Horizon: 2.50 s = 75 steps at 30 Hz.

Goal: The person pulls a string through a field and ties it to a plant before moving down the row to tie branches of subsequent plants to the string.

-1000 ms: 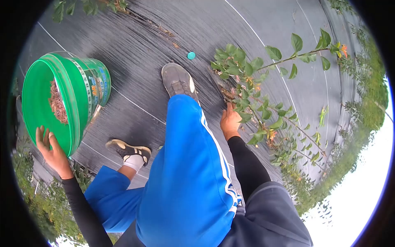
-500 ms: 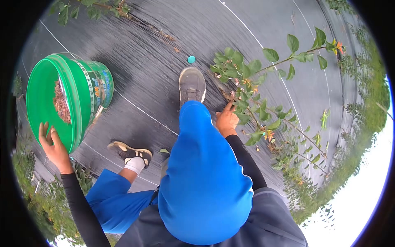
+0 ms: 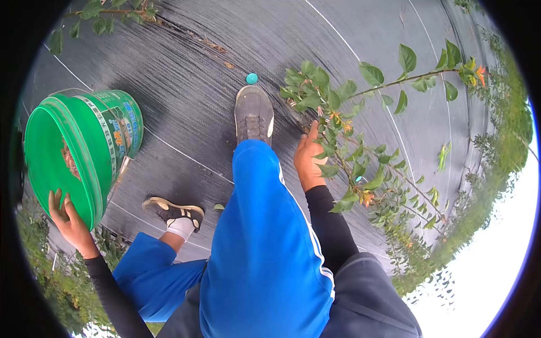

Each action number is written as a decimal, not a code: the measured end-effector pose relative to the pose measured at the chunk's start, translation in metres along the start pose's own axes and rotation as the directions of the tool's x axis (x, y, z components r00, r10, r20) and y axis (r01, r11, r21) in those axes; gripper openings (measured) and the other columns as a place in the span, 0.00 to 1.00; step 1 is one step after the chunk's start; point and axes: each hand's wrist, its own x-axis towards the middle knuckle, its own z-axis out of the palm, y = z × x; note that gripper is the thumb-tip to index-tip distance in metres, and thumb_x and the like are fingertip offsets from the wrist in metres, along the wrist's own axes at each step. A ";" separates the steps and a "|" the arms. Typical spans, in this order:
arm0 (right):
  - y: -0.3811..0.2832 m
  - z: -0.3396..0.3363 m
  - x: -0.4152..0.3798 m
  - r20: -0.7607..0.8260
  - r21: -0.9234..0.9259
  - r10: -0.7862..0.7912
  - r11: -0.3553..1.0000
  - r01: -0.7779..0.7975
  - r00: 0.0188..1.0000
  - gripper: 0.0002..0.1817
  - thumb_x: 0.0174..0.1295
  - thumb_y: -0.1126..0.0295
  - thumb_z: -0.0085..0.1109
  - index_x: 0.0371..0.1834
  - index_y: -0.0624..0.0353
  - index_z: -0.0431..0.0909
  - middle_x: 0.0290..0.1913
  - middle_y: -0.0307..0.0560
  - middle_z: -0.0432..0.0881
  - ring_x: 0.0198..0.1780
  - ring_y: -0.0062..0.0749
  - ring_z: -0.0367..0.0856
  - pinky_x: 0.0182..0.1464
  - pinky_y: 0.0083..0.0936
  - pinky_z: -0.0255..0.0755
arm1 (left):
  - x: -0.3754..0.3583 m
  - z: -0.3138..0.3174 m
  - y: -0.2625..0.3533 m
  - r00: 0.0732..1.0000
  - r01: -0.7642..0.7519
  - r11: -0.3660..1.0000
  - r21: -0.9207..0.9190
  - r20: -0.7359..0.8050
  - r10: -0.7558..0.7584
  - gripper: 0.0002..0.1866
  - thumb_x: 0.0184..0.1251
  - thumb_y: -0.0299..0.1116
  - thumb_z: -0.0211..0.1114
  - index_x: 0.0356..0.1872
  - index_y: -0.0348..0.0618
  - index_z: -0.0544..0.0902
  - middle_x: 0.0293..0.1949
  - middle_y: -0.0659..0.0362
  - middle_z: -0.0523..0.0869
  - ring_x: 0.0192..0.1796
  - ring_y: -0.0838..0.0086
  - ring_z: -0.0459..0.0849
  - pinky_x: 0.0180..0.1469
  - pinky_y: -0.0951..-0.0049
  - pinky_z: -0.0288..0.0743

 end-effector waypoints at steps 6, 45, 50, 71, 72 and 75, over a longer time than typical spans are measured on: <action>-0.004 0.022 0.017 -0.081 -0.117 0.124 0.984 -0.133 0.989 0.25 0.62 0.66 0.49 0.63 0.58 0.64 0.44 0.63 0.80 0.41 0.59 0.80 0.42 0.49 0.73 | -0.002 0.000 0.000 1.000 0.019 1.000 -0.005 -0.002 -0.019 0.22 0.69 0.26 0.50 0.64 0.36 0.64 0.57 0.49 0.74 0.55 0.65 0.78 0.54 0.68 0.71; 0.089 -0.150 0.053 0.562 0.648 0.001 0.621 -0.441 0.827 0.07 0.66 0.69 0.52 0.40 0.58 0.77 0.24 0.35 0.75 0.24 0.15 0.71 0.24 0.16 0.64 | -0.003 -0.001 -0.006 0.998 0.069 0.997 0.019 0.008 -0.069 0.20 0.71 0.31 0.51 0.63 0.39 0.68 0.56 0.51 0.77 0.52 0.69 0.79 0.53 0.72 0.70; 0.061 -0.128 0.099 0.361 -0.010 -0.412 0.895 0.445 0.837 0.10 0.58 0.69 0.54 0.42 0.54 0.79 0.29 0.51 0.80 0.29 0.45 0.80 0.30 0.38 0.73 | -0.003 -0.001 -0.009 0.998 0.069 0.997 0.017 -0.004 -0.069 0.20 0.71 0.31 0.51 0.62 0.39 0.69 0.55 0.52 0.78 0.53 0.70 0.79 0.53 0.72 0.71; 0.062 -0.109 0.111 0.624 -0.044 -0.421 0.822 0.568 0.658 0.21 0.46 0.80 0.58 0.46 0.53 0.71 0.32 0.52 0.78 0.35 0.51 0.79 0.38 0.40 0.72 | -0.001 -0.002 -0.012 0.997 0.068 0.998 -0.017 0.039 -0.067 0.20 0.71 0.30 0.50 0.62 0.38 0.69 0.54 0.51 0.78 0.53 0.69 0.78 0.55 0.71 0.70; 0.064 -0.110 0.110 0.656 -0.102 -0.440 0.753 0.650 0.613 0.23 0.45 0.79 0.60 0.47 0.53 0.70 0.31 0.52 0.77 0.34 0.51 0.78 0.37 0.41 0.72 | -0.001 -0.002 -0.013 0.997 0.065 0.998 -0.018 0.041 -0.064 0.20 0.71 0.30 0.50 0.62 0.38 0.69 0.54 0.51 0.78 0.53 0.69 0.78 0.55 0.71 0.70; 0.049 -0.116 0.107 0.619 -0.058 -0.487 0.753 0.655 0.616 0.24 0.41 0.76 0.63 0.46 0.51 0.72 0.31 0.52 0.77 0.34 0.52 0.78 0.37 0.41 0.71 | -0.001 -0.003 -0.015 0.997 0.068 0.998 0.002 0.046 -0.068 0.19 0.71 0.31 0.50 0.62 0.38 0.69 0.54 0.51 0.79 0.53 0.70 0.78 0.55 0.71 0.70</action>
